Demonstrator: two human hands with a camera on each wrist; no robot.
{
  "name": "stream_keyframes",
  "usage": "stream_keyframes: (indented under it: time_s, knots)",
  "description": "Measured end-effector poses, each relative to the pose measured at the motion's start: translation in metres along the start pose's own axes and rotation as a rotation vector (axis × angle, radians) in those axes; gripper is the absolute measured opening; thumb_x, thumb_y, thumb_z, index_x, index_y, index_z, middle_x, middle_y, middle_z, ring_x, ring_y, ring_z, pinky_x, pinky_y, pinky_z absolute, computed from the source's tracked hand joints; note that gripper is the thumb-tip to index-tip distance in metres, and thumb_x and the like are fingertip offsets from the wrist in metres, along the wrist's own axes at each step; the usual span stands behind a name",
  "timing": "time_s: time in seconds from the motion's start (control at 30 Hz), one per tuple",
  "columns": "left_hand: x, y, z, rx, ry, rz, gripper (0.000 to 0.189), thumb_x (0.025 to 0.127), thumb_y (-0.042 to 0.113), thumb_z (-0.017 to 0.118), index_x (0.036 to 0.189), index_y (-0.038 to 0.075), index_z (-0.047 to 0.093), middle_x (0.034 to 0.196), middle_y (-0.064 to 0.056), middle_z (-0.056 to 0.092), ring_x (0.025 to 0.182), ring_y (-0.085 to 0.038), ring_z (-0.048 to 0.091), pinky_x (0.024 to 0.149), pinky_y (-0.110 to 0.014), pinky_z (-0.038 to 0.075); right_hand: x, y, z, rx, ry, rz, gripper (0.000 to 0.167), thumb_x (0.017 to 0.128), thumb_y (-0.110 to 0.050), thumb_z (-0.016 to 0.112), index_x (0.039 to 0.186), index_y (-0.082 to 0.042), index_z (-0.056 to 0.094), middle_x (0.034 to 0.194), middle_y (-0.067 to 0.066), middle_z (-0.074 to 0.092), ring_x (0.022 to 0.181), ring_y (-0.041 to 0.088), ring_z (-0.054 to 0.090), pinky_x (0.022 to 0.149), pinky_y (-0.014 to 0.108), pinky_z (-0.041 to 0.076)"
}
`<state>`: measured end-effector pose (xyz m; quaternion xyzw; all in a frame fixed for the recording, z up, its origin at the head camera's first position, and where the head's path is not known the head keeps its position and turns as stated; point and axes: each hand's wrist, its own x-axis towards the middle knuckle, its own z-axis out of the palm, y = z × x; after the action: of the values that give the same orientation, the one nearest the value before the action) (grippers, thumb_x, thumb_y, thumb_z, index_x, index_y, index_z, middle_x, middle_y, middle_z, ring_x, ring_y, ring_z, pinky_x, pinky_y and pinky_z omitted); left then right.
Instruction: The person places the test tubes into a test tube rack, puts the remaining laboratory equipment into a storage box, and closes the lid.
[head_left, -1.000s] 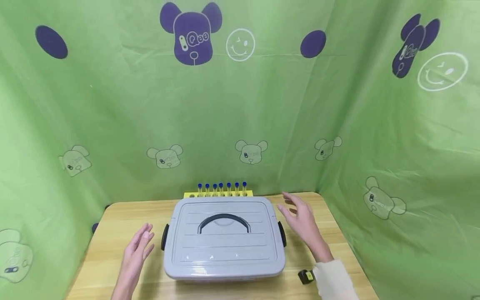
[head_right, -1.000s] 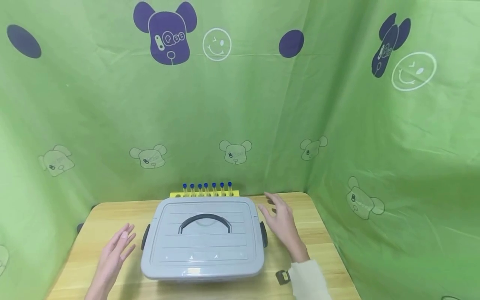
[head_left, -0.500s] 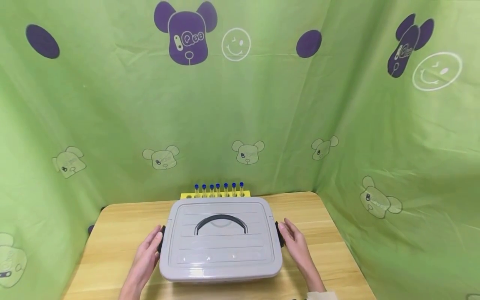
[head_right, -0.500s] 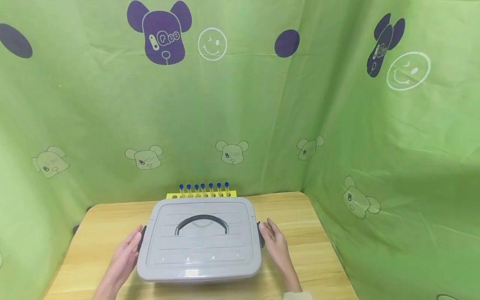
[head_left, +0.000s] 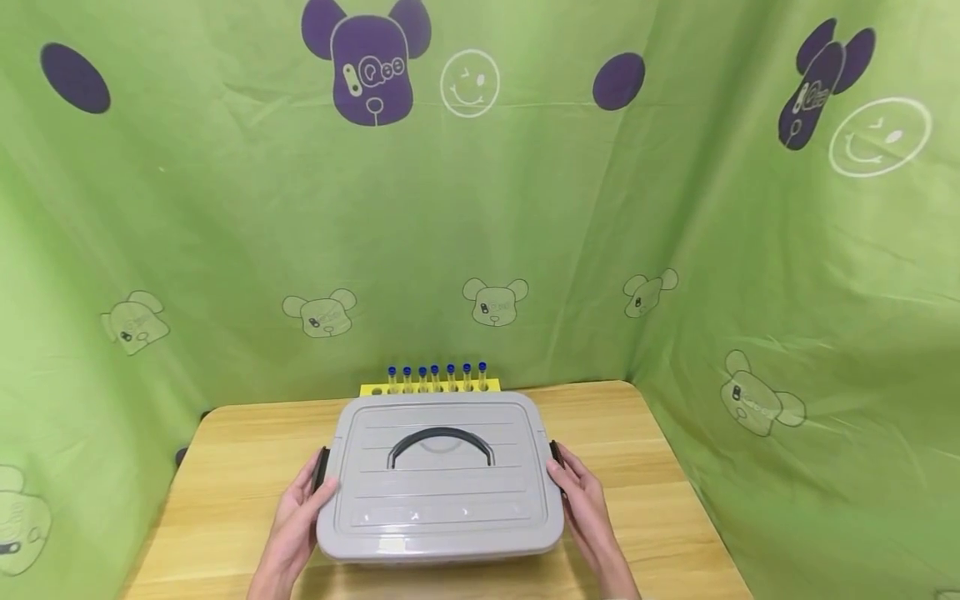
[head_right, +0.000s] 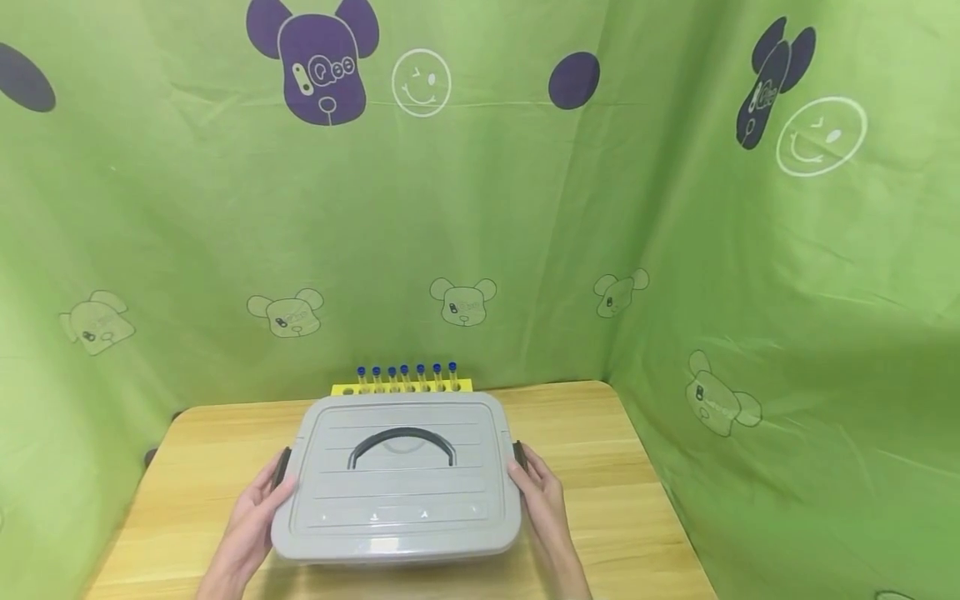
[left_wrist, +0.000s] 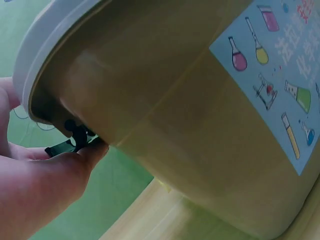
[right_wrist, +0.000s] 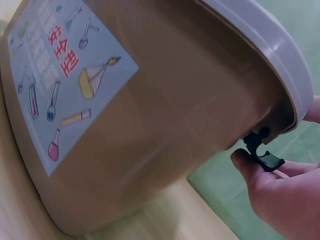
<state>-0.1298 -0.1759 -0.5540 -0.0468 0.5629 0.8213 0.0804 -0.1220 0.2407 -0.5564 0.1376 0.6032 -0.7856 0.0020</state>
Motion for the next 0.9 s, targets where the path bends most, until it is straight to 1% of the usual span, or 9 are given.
stream_keyframes:
  time_s: [0.13,0.23,0.3,0.33,0.4,0.53,0.63,0.77,0.9]
  knots:
    - [-0.001,-0.001,0.001,0.004,0.009,0.05,0.081,0.101,0.001,0.059,0.162,0.0,0.007,0.168,-0.02,0.015,0.123,0.007,0.053,0.108,-0.018,0.044,-0.002,0.001,0.001,0.054,-0.016,-0.038,0.072,0.098,-0.009,0.068,0.158,0.002,0.029,0.162,0.019,0.034,0.14,0.017,0.045,0.106,0.019,0.047]
    - [-0.002,-0.001,0.003,0.013,0.002,0.087,0.082,0.099,-0.003,0.059,0.162,-0.001,0.007,0.169,-0.02,0.011,0.13,0.006,0.048,0.109,-0.017,0.041,-0.004,0.0,0.002,0.065,-0.019,-0.068,0.07,0.097,-0.003,0.066,0.157,0.0,0.031,0.162,0.017,0.036,0.13,0.006,0.053,0.107,0.021,0.047]
    - [-0.002,0.0,0.004,0.027,0.005,0.096,0.085,0.096,-0.006,0.061,0.163,0.0,0.008,0.17,-0.018,0.011,0.136,0.003,0.043,0.111,-0.017,0.039,-0.005,-0.001,0.003,0.065,-0.016,-0.084,0.071,0.096,0.001,0.066,0.157,0.002,0.031,0.162,0.018,0.035,0.129,0.005,0.053,0.108,0.021,0.047]
    - [-0.002,0.001,0.005,0.038,0.005,0.097,0.087,0.095,-0.008,0.062,0.163,0.001,0.009,0.17,-0.017,0.011,0.141,-0.001,0.04,0.111,-0.017,0.039,-0.006,-0.002,0.004,0.064,-0.013,-0.089,0.071,0.096,0.002,0.065,0.157,0.003,0.03,0.162,0.019,0.034,0.132,0.008,0.052,0.108,0.021,0.046]
    - [-0.002,0.002,0.007,0.058,0.008,0.103,0.09,0.091,-0.011,0.064,0.163,0.001,0.011,0.17,-0.016,0.012,0.142,-0.003,0.037,0.111,-0.017,0.038,-0.007,-0.004,0.006,0.058,-0.001,-0.097,0.072,0.094,0.005,0.066,0.157,0.005,0.03,0.161,0.021,0.034,0.138,0.015,0.048,0.108,0.02,0.046]
    - [-0.002,0.003,0.01,0.119,0.015,0.121,0.093,0.087,-0.012,0.067,0.162,-0.001,0.012,0.169,-0.018,0.014,0.149,-0.018,0.031,0.11,-0.016,0.038,-0.007,-0.005,0.009,0.008,0.021,-0.124,0.074,0.092,0.009,0.068,0.155,0.008,0.031,0.161,0.024,0.034,0.148,0.03,0.035,0.11,0.019,0.043]
    - [-0.002,0.004,0.011,0.157,0.019,0.146,0.092,0.087,-0.012,0.067,0.161,-0.004,0.013,0.168,-0.022,0.015,0.15,-0.03,0.025,0.109,-0.014,0.038,-0.008,-0.004,0.01,-0.046,0.042,-0.131,0.074,0.091,0.007,0.07,0.155,0.007,0.033,0.161,0.022,0.035,0.147,0.03,0.036,0.108,0.017,0.043]
    - [-0.001,0.002,0.011,0.176,0.012,0.163,0.088,0.088,-0.014,0.064,0.16,-0.006,0.013,0.167,-0.025,0.015,0.15,-0.032,0.023,0.109,-0.014,0.038,-0.009,-0.003,0.012,-0.114,0.061,-0.141,0.072,0.093,0.005,0.07,0.155,0.005,0.034,0.161,0.021,0.036,0.147,0.029,0.037,0.106,0.014,0.043]
    - [0.0,0.002,0.011,0.172,0.01,0.157,0.086,0.09,-0.014,0.061,0.16,-0.005,0.011,0.168,-0.022,0.013,0.152,-0.035,0.018,0.11,-0.012,0.035,-0.009,-0.005,0.014,-0.167,0.049,-0.165,0.068,0.097,0.002,0.067,0.156,0.004,0.034,0.162,0.02,0.034,0.146,0.028,0.037,0.106,0.015,0.043]
